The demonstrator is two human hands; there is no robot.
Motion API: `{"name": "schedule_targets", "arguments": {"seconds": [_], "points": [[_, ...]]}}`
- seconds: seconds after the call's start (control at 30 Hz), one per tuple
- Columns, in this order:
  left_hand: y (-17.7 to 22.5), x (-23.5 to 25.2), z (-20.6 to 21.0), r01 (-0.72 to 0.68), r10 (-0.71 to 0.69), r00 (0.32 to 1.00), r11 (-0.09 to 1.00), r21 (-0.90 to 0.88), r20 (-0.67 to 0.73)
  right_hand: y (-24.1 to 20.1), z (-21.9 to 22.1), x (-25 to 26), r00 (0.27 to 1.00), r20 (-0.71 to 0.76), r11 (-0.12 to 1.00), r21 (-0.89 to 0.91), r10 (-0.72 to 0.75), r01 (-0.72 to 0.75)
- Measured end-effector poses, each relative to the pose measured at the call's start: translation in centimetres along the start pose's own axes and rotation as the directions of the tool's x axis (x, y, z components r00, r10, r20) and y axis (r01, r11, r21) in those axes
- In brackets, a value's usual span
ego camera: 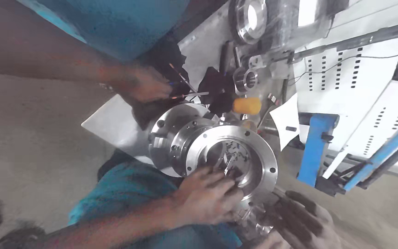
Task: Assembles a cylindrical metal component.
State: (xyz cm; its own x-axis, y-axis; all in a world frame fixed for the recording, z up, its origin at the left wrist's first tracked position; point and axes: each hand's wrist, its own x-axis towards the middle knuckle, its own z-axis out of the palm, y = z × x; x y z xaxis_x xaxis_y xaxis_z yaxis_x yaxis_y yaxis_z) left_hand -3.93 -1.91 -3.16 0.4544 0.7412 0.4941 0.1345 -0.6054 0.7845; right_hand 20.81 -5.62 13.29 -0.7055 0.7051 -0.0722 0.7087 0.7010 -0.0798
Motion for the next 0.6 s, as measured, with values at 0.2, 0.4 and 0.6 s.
{"name": "schedule_targets", "arguments": {"seconds": [0.2, 0.4, 0.6], "points": [[-0.1, 0.3, -0.1, -0.017, 0.016, 0.999, 0.999, 0.029, 0.029, 0.1, 0.5, 0.2, 0.996, -0.034, 0.996, 0.024, 0.082, -0.082], [-0.1, 0.2, -0.4, -0.02, 0.02, 0.999, 1.0, -0.004, 0.025, -3.1, 0.3, 2.2, 0.895, -0.087, 0.886, 0.215, 0.437, -0.412], [0.0, -0.1, -0.2, 0.0, 0.0, 1.0, 1.0, -0.007, 0.016, -2.6, 1.1, 5.5, 0.718, -0.244, 0.734, 0.44, 0.652, -0.517]]}}
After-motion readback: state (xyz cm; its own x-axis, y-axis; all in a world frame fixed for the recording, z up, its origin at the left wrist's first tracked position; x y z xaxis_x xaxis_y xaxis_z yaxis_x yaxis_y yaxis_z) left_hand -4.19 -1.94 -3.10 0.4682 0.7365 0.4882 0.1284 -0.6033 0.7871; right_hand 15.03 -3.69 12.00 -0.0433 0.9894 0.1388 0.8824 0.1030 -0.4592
